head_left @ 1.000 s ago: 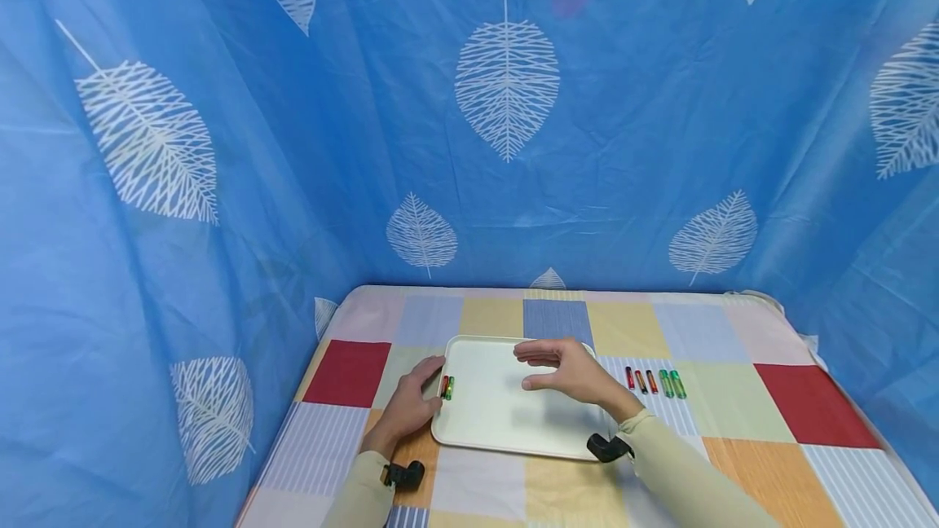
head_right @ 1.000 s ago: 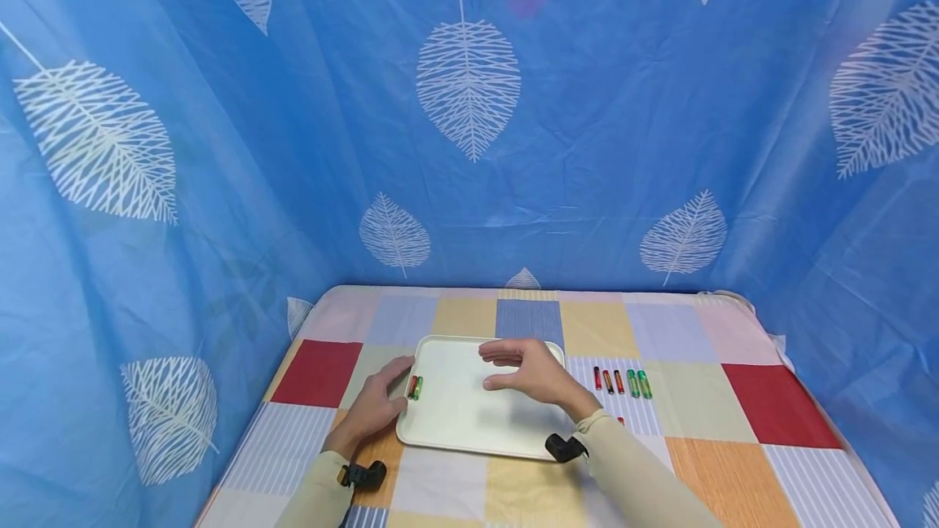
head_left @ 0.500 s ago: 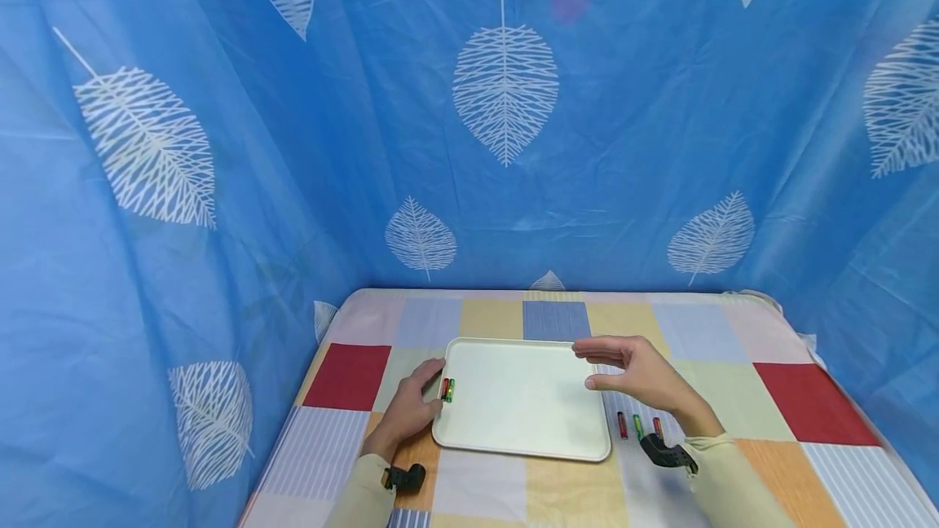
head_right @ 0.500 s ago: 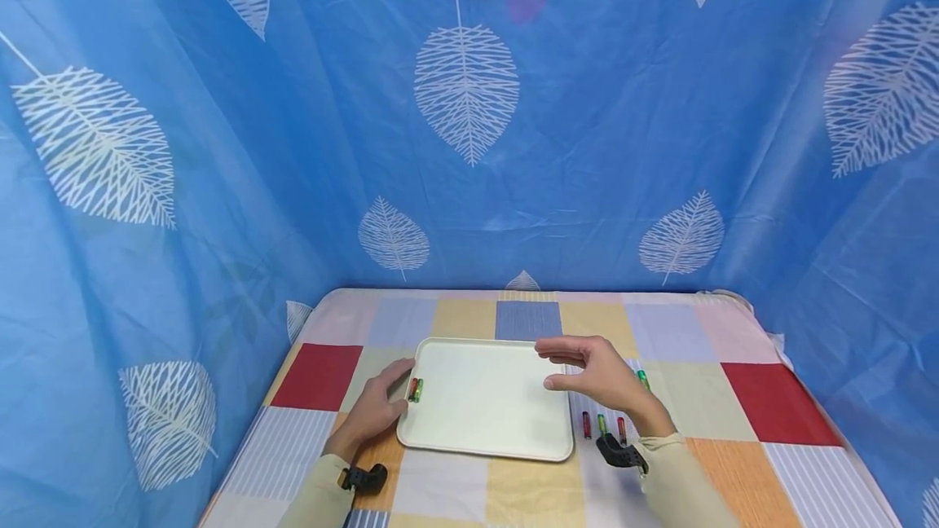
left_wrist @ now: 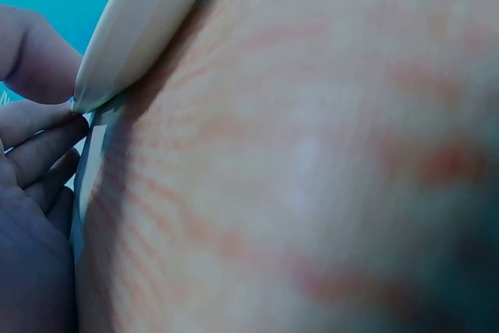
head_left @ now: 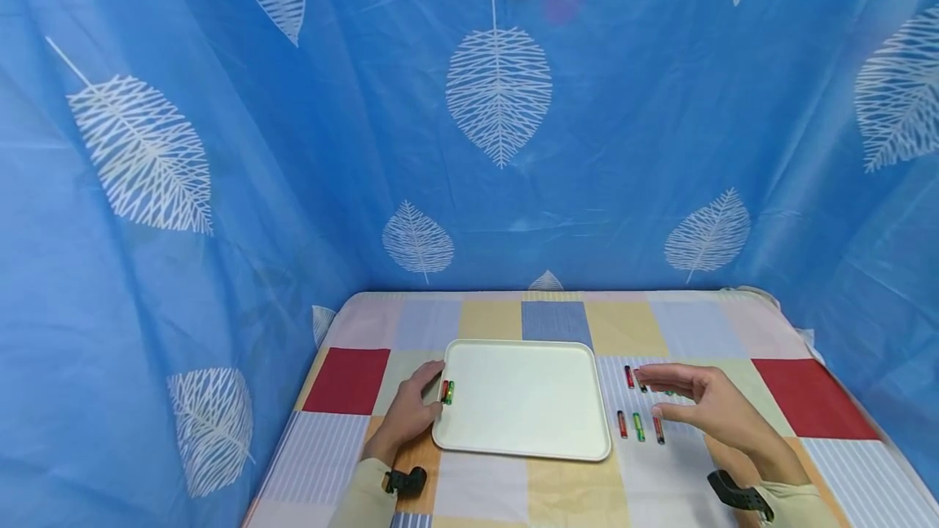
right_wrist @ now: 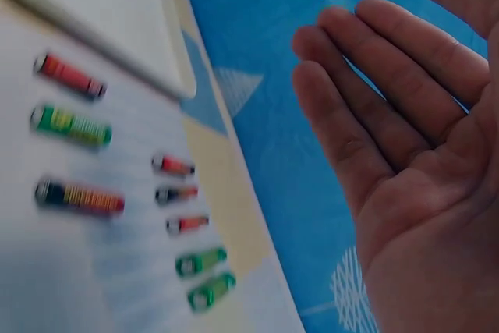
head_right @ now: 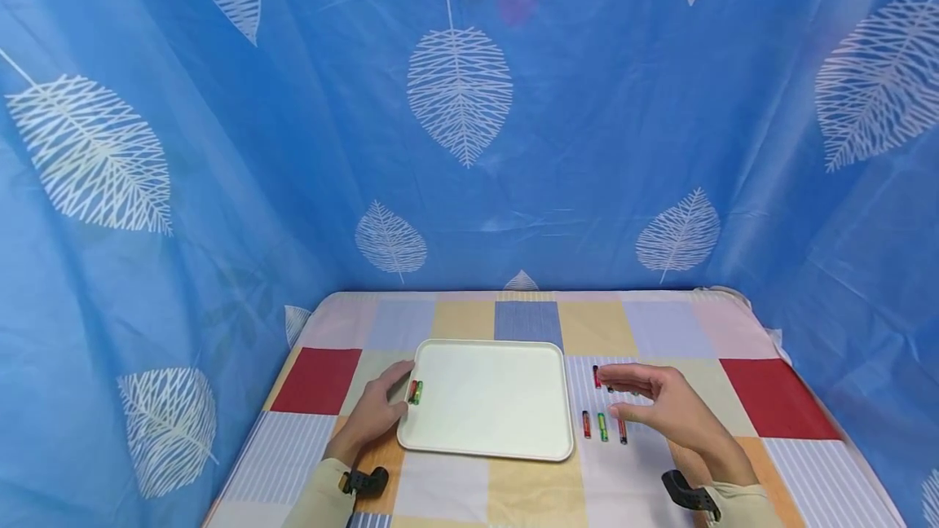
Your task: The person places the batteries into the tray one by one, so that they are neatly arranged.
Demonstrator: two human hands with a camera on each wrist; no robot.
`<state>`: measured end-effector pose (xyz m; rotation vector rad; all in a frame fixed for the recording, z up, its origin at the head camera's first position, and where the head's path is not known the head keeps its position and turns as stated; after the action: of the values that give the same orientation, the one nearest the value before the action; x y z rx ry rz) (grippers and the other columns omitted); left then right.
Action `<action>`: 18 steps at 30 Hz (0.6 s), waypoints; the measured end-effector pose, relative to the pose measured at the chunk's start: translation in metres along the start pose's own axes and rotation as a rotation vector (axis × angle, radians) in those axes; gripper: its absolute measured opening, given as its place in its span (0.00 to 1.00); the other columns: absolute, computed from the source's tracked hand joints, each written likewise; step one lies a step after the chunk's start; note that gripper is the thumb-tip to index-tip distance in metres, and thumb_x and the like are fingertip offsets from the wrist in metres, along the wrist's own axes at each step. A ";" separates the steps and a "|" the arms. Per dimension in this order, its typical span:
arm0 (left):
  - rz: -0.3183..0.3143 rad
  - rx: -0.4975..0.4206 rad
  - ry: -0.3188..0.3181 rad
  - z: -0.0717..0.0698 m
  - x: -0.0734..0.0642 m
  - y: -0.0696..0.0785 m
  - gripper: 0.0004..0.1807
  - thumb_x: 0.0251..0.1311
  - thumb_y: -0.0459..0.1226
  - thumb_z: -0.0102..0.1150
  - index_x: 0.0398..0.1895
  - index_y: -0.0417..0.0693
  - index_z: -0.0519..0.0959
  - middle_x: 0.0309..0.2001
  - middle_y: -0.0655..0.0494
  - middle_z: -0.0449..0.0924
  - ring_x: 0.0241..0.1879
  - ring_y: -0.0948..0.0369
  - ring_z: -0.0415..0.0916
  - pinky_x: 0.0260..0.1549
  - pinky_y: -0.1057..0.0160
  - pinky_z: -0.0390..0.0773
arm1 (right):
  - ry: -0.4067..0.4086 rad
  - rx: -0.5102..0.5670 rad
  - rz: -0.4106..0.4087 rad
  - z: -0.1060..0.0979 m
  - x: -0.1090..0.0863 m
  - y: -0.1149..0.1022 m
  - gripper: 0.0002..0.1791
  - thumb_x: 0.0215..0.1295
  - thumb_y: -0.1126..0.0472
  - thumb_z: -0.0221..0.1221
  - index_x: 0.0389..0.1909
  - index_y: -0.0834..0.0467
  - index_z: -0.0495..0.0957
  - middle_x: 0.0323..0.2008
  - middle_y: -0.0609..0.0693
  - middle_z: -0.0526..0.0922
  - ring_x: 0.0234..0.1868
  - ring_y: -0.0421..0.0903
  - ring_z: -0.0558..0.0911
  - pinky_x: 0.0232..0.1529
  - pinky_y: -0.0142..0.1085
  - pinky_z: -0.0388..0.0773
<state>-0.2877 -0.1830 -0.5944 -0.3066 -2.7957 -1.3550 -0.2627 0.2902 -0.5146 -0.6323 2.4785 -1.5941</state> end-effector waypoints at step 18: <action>-0.005 0.006 0.018 0.000 0.001 -0.002 0.41 0.56 0.26 0.63 0.79 0.40 0.74 0.79 0.33 0.69 0.80 0.33 0.65 0.77 0.28 0.64 | -0.049 -0.088 0.196 -0.004 -0.032 0.048 0.33 0.65 0.57 0.77 0.69 0.63 0.82 0.65 0.62 0.87 0.58 0.33 0.88 0.55 0.30 0.86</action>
<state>-0.2889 -0.1837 -0.5957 -0.2865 -2.7873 -1.3431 -0.2487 0.3236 -0.5598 -0.4183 2.4989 -1.3899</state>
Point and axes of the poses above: each hand's wrist, its own x-axis towards the middle knuckle, its own z-axis out of the palm, y = z × x, the point moved 8 cm from there along x, towards the middle knuckle
